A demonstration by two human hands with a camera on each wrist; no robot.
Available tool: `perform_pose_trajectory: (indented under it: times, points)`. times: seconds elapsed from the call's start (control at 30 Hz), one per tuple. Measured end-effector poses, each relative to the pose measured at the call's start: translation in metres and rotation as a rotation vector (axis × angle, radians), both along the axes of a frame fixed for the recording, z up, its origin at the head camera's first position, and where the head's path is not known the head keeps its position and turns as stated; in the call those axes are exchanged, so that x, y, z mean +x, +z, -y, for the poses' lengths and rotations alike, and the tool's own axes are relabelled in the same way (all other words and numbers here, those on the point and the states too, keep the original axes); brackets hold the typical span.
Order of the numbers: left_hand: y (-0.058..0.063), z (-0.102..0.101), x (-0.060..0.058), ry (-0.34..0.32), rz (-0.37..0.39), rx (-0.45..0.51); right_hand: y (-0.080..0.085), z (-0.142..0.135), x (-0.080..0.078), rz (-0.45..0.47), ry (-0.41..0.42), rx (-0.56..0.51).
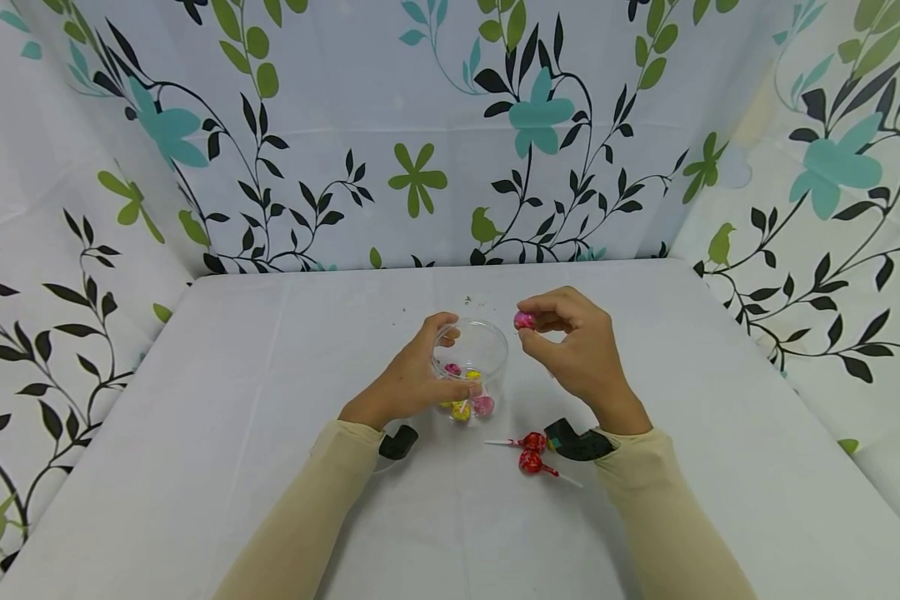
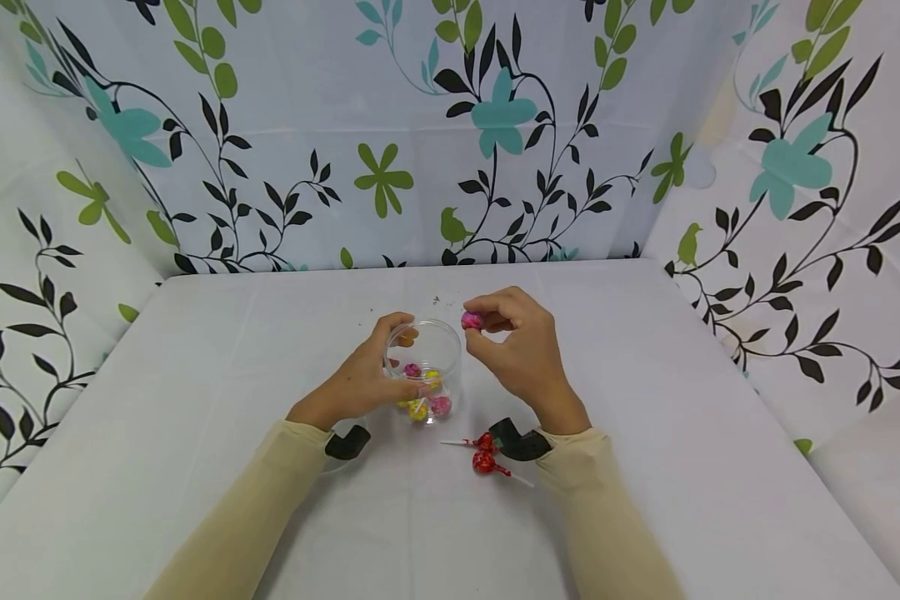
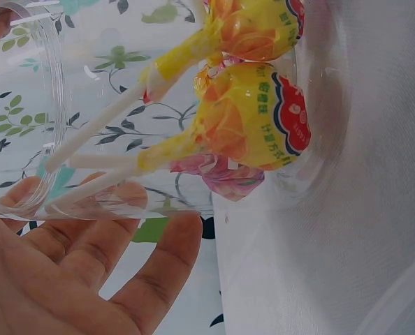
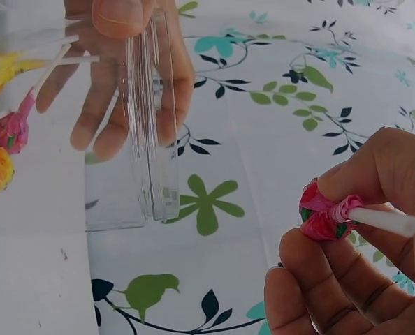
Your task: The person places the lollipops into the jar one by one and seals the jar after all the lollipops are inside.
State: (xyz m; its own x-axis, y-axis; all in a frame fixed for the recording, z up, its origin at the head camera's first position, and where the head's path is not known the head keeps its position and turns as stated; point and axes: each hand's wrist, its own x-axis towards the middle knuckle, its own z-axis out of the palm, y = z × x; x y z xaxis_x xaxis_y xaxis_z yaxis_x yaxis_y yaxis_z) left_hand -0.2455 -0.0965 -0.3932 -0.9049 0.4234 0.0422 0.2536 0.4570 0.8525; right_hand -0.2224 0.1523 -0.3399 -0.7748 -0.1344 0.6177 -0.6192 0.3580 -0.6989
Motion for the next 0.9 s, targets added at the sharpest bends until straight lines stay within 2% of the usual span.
perform_pose_trajectory:
  times: [0.57, 0.9]
  points:
    - [0.0, 0.001, 0.0, -0.013, -0.003, 0.008, -0.004, 0.016, -0.001, 0.041, 0.012, 0.07]
    - [0.0, 0.003, 0.0, -0.015, -0.002, 0.015, -0.007, 0.025, 0.0, 0.041, 0.053, 0.092]
